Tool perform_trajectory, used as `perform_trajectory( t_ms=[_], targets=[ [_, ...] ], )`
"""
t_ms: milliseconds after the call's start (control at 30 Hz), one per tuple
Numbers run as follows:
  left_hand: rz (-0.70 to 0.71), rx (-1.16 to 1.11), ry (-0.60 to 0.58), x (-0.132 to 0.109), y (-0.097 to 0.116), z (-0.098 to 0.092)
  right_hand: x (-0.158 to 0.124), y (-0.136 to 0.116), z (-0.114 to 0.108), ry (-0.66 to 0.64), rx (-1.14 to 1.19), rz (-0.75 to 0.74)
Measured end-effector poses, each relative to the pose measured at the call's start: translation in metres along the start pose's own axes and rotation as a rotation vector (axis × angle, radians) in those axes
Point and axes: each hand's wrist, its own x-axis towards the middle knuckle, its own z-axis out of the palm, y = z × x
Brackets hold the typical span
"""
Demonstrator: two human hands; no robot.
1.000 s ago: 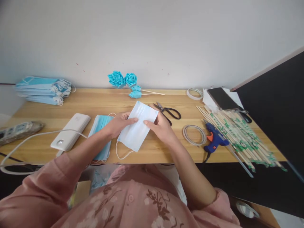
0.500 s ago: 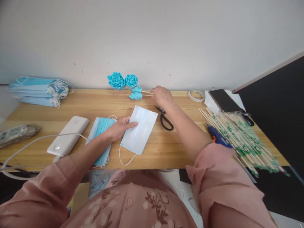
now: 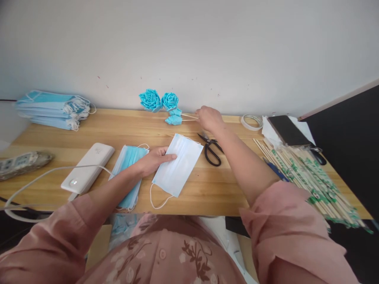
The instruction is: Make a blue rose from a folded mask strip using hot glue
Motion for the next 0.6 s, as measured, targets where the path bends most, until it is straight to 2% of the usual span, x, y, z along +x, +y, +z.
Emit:
perform_trajectory(
  t_ms=[100, 200, 267, 400, 500, 567, 600],
  targets=[
    [0.005, -0.005, -0.003, 0.000, -0.001, 0.000, -0.016, 0.001, -0.006, 0.041, 0.088, -0.025],
    [0.020, 0.008, -0.009, 0.000, -0.002, -0.001, -0.040, -0.001, -0.003, 0.095, 0.345, -0.028],
    [0.042, 0.017, -0.008, 0.000, -0.003, -0.003, -0.062, -0.006, 0.003, 0.150, 0.645, 0.031],
    [0.125, -0.008, 0.044, 0.003, -0.005, -0.004, -0.114, -0.031, 0.022, 0.350, 1.324, 0.187],
    [0.166, -0.049, 0.090, 0.005, -0.006, -0.004, -0.145, -0.057, 0.037, 0.264, 1.573, 0.182],
    [0.170, -0.059, 0.090, 0.004, -0.005, -0.003, -0.156, -0.069, 0.044, 0.140, 1.614, 0.117],
    [0.171, -0.055, 0.084, 0.004, -0.004, -0.002, -0.158, -0.071, 0.046, 0.122, 1.599, 0.105]
  ],
)
